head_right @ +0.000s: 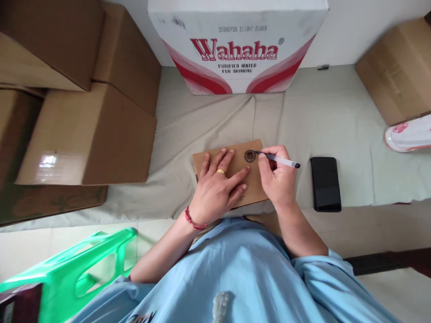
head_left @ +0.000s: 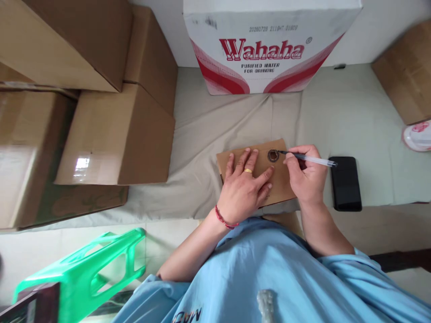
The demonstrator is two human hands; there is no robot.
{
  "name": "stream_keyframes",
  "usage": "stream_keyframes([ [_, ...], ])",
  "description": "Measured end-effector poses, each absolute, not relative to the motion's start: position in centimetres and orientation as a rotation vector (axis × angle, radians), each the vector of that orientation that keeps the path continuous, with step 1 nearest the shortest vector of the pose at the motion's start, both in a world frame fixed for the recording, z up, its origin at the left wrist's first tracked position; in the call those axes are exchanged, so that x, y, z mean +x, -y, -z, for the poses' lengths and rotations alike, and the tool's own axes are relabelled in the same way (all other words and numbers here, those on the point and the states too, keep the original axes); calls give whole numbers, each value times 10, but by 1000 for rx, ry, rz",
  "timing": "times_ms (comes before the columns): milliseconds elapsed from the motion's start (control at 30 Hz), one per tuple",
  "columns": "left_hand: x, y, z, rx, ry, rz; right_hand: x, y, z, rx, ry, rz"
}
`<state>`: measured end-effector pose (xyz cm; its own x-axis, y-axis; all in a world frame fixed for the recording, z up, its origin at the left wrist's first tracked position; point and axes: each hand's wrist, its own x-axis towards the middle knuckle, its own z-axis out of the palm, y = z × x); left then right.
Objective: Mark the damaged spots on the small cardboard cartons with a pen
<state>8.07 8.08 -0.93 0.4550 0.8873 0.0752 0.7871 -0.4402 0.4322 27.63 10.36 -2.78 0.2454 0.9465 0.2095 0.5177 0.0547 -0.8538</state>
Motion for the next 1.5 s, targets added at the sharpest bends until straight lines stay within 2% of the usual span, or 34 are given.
stream_keyframes([
  [433,81,-81,9,2377,-1416,-410,275,-105,23,-1553,1587,-683],
  [1500,81,-81,10,2416,-1417,-421,272,-105,21,-1638,1424,-437],
])
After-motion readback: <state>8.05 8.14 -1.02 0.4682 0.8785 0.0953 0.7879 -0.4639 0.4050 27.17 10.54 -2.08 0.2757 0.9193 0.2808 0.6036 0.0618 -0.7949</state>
